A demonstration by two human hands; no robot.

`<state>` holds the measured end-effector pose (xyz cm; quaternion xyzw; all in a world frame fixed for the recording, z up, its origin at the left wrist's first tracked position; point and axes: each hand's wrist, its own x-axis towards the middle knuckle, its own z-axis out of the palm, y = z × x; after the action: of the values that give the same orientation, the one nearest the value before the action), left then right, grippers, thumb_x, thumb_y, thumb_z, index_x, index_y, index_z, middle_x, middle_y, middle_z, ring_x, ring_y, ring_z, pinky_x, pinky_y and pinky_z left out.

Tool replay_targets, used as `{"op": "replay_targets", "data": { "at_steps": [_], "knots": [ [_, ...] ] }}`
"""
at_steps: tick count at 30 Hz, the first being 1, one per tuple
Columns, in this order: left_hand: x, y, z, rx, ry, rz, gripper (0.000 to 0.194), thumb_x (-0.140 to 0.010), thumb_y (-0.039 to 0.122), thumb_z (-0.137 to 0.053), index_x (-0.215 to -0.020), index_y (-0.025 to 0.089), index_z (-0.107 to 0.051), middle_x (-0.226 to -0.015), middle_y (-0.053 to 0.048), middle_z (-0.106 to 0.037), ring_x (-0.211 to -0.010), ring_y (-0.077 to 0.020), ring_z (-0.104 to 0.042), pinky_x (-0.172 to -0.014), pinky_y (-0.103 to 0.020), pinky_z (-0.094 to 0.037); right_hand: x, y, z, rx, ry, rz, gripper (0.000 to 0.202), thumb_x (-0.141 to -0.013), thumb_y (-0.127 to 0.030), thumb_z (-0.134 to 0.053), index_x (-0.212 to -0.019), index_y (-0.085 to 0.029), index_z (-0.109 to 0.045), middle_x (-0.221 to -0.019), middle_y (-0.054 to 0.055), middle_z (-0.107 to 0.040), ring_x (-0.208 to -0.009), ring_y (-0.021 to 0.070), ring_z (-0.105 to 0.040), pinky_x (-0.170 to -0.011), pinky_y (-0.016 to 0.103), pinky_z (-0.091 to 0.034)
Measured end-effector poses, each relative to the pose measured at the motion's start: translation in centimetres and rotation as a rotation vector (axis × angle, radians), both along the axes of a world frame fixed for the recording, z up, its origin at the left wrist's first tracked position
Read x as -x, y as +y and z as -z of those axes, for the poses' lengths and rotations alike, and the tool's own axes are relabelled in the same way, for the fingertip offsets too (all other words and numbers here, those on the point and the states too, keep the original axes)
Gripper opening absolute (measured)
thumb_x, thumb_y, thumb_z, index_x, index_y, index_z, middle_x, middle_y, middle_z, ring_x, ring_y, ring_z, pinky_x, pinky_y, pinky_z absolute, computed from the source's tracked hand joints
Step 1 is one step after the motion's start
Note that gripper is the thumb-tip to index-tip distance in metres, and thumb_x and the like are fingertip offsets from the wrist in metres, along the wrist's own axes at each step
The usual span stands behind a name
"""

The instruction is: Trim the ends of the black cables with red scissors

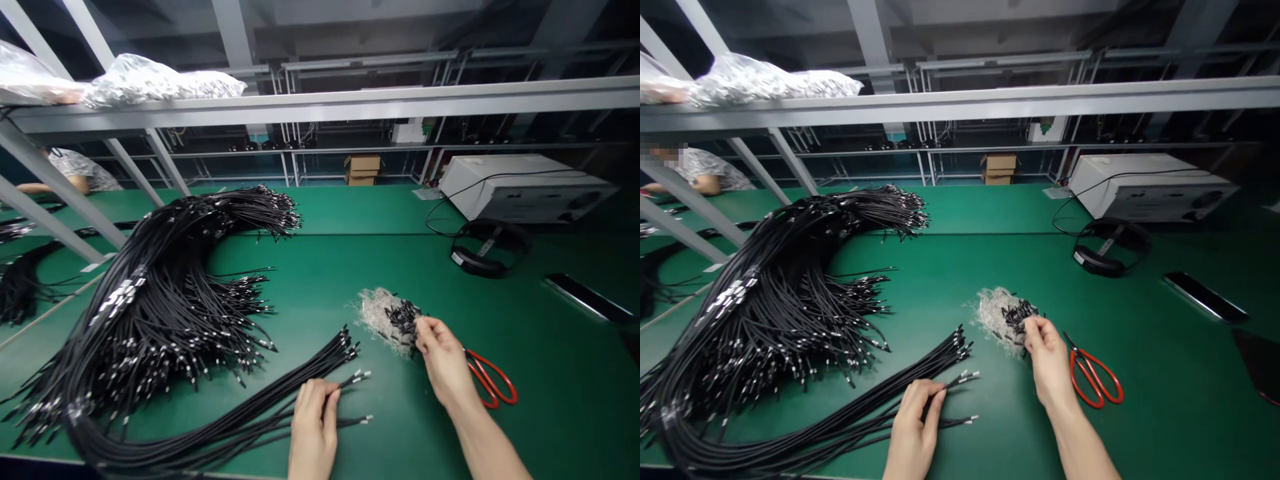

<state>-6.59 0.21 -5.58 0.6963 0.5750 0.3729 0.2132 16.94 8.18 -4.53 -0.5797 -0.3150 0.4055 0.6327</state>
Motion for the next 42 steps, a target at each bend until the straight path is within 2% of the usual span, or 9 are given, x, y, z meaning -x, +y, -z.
{"op": "replay_targets", "data": {
  "at_steps": [7,15,19,25,31,34,37,40,42],
  "knots": [
    [-0.4,0.1,-0.2,-0.073,0.209,-0.153,0.021,-0.093,0.026,-0.046,-0.106,0.022,-0.062,-0.099,-0.006,-0.063,-0.093,-0.0230,-0.057,-0.082,-0.037,-0.045,-0.7,4.3,0.4,-0.098,0.020,0.006,0.030,-0.073,-0.045,-0.057,-0.088,-0.019,-0.062,-0.095,0.006,-0.066,-0.094,0.0216,-0.061,-0.085,0.036,-0.044],
    [-1.1,1.0,-1.1,-0.012,0.507,-0.228,0.014,-0.090,0.028,-0.050,-0.089,0.022,-0.062,-0.085,-0.004,-0.063,-0.080,-0.0239,-0.055,-0.072,-0.038,-0.040,-0.3,2.3,-1.0,-0.140,-0.117,-0.046,0.037,-0.087,-0.048,-0.046,-0.103,-0.020,-0.065,-0.116,0.006,-0.064,-0.115,0.0220,-0.052,-0.099,0.035,-0.033],
    [-0.9,0.8,-1.3,-0.024,0.491,-0.181,0.013,-0.090,0.029,-0.051,-0.086,0.024,-0.062,-0.083,-0.002,-0.062,-0.080,-0.0226,-0.054,-0.071,-0.036,-0.038,1.9,-0.5,-1.5,-0.057,-0.287,-0.230,0.031,-0.086,-0.046,-0.052,-0.103,-0.023,-0.064,-0.106,0.005,-0.066,-0.098,0.0225,-0.058,-0.085,0.032,-0.041],
    [-0.7,0.1,-0.7,-0.032,0.389,-0.151,0.017,-0.092,0.031,-0.047,-0.086,0.023,-0.060,-0.085,-0.003,-0.061,-0.081,-0.0218,-0.057,-0.073,-0.036,-0.042,5.7,-3.8,0.1,0.035,-0.682,-0.532,0.026,-0.088,-0.044,-0.049,-0.080,-0.023,-0.064,-0.078,0.004,-0.061,-0.077,0.0226,-0.057,-0.073,0.032,-0.040],
    [0.0,0.3,0.2,-0.039,0.267,-0.175,0.021,-0.094,0.027,-0.042,-0.106,0.022,-0.058,-0.100,-0.006,-0.060,-0.086,-0.0202,-0.062,-0.073,-0.032,-0.049,6.5,-2.2,0.4,0.026,-0.632,-0.466,0.020,-0.087,-0.036,-0.047,-0.095,-0.023,-0.060,-0.085,0.005,-0.062,-0.074,0.0210,-0.057,-0.069,0.030,-0.040],
    [0.2,0.4,0.0,-0.098,0.339,-0.192,0.027,-0.092,0.028,-0.048,-0.116,0.024,-0.058,-0.106,-0.007,-0.059,-0.094,-0.0229,-0.060,-0.080,-0.036,-0.049,6.6,-2.5,-0.4,0.005,-0.632,-0.526,0.017,-0.085,-0.037,-0.052,-0.076,-0.024,-0.058,-0.074,0.001,-0.062,-0.069,0.0195,-0.056,-0.065,0.028,-0.038],
    [0.4,0.3,-0.4,-0.115,0.396,-0.136,0.022,-0.092,0.028,-0.050,-0.108,0.027,-0.064,-0.100,-0.006,-0.063,-0.093,-0.0235,-0.057,-0.081,-0.039,-0.046,5.6,-3.8,-0.9,0.016,-0.514,-0.591,0.024,-0.087,-0.040,-0.052,-0.070,-0.023,-0.053,-0.065,-0.002,-0.057,-0.062,0.0164,-0.051,-0.060,0.027,-0.035],
    [0.7,0.4,-0.6,-0.049,0.378,-0.074,0.022,-0.094,0.028,-0.046,-0.091,0.025,-0.067,-0.087,-0.004,-0.065,-0.084,-0.0210,-0.058,-0.072,-0.035,-0.045,3.7,-4.2,-1.2,0.064,-0.254,-0.373,0.032,-0.085,-0.048,-0.053,-0.066,-0.022,-0.049,-0.059,-0.003,-0.051,-0.057,0.0143,-0.047,-0.056,0.026,-0.035],
    [0.9,0.5,-0.6,-0.026,0.346,-0.038,0.024,-0.095,0.028,-0.043,-0.089,0.024,-0.066,-0.084,-0.004,-0.066,-0.081,-0.0202,-0.059,-0.070,-0.034,-0.046,2.7,-3.6,-1.2,0.073,-0.045,-0.250,0.029,-0.084,-0.049,-0.054,-0.075,-0.021,-0.053,-0.069,0.000,-0.058,-0.061,0.0151,-0.052,-0.058,0.027,-0.040]
  ]
}}
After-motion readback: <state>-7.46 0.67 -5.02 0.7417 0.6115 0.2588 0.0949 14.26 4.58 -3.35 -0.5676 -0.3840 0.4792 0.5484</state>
